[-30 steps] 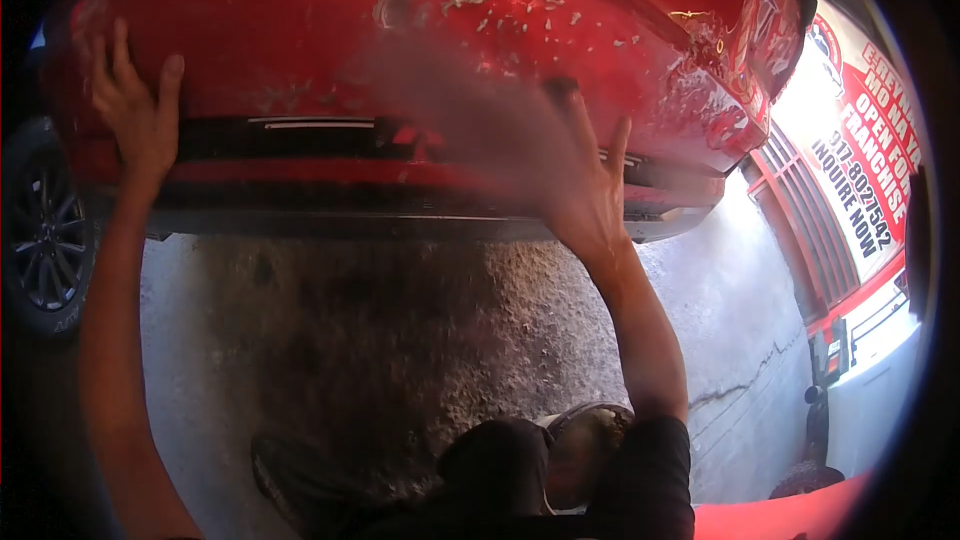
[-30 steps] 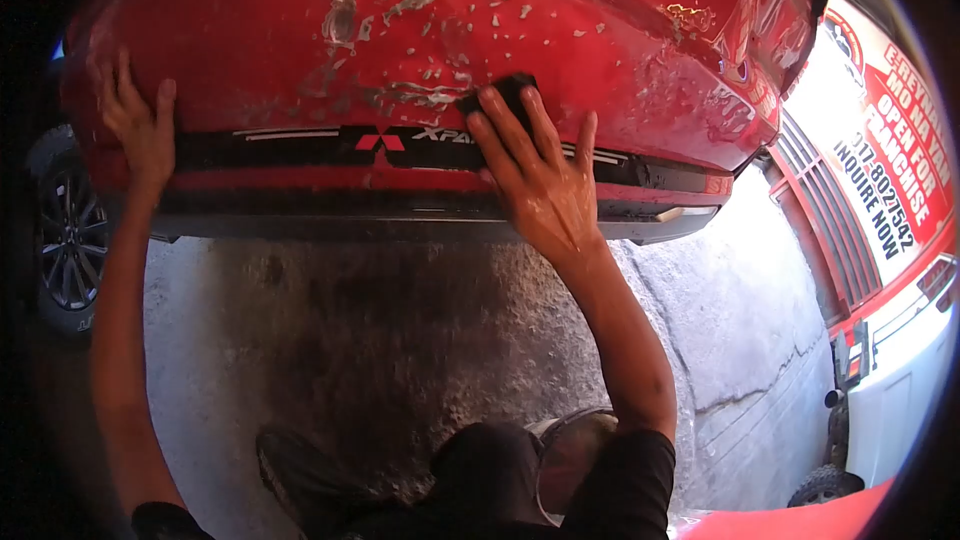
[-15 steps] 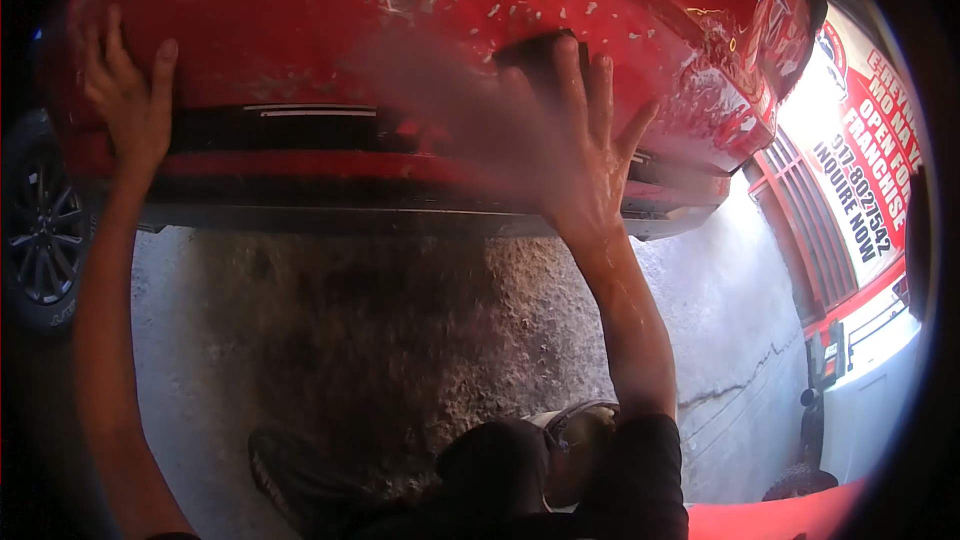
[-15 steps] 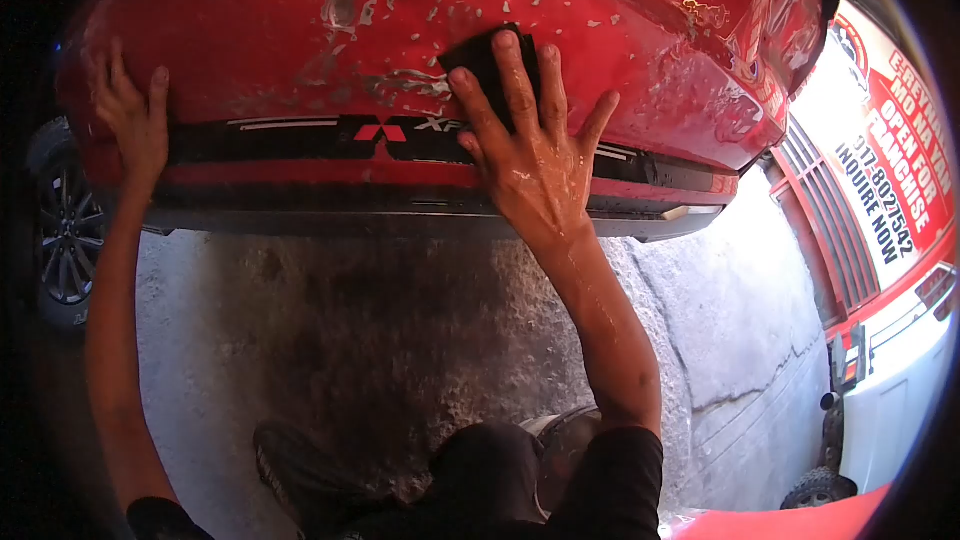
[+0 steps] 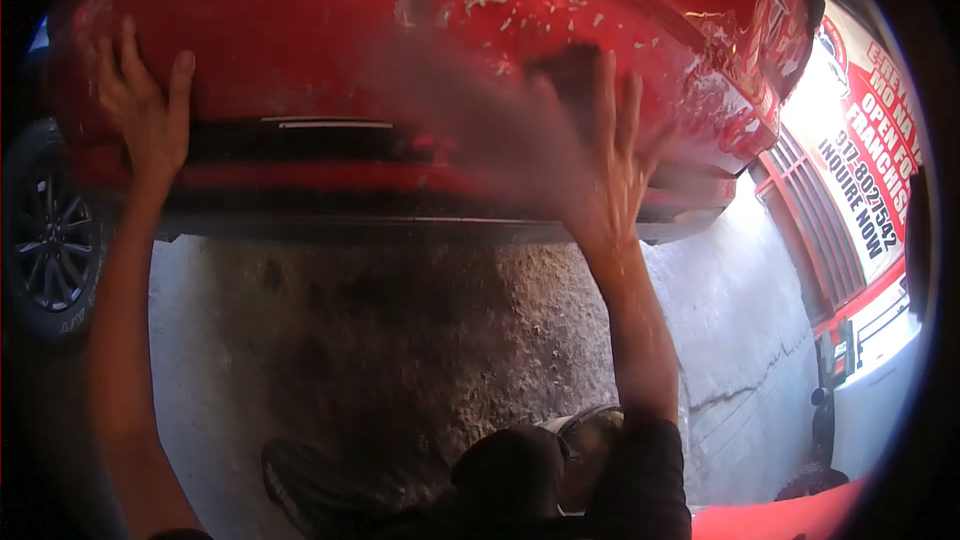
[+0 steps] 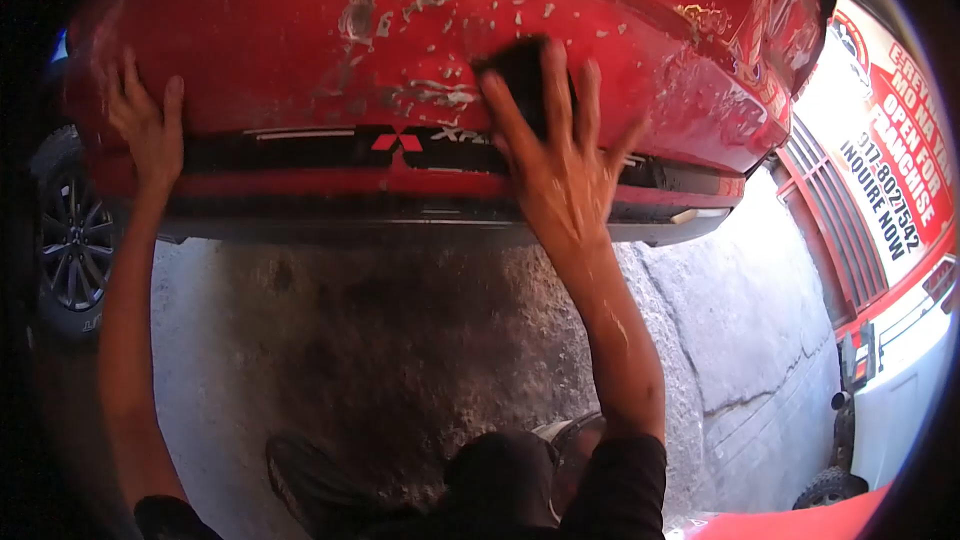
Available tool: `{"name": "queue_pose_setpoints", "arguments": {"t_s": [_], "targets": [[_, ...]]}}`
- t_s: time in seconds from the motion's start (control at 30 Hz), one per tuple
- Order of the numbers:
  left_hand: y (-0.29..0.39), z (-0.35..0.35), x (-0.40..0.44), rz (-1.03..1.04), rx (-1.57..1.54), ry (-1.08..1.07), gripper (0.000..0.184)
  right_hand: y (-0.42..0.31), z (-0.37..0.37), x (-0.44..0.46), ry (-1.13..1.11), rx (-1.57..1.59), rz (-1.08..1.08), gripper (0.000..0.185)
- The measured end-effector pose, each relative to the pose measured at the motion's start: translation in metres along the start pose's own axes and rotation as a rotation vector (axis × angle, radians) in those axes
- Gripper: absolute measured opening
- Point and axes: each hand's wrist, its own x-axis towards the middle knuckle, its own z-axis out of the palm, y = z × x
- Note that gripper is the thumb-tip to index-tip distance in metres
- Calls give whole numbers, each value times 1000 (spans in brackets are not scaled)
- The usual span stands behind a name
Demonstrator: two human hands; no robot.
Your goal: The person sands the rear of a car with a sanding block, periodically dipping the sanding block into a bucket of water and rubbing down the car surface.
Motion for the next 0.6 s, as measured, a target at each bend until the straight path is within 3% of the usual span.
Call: {"name": "queue_pose_setpoints", "arguments": {"t_s": [0.13,0.23,0.47,0.6], "targets": [[-1,-2,0,-5,0,-18,84,-7,-13,31,-39,17,-66,66],[-1,-3,0,-16,9,-29,85,30,8,-6,-32,-31,-155,69],[9,-7,3,-52,-54,-20,82,-15,-19,46,-188,8,-370,67],[4,-5,5,-42,-73,4,83,16,-16,27,-59,-101,-326,66]]}}
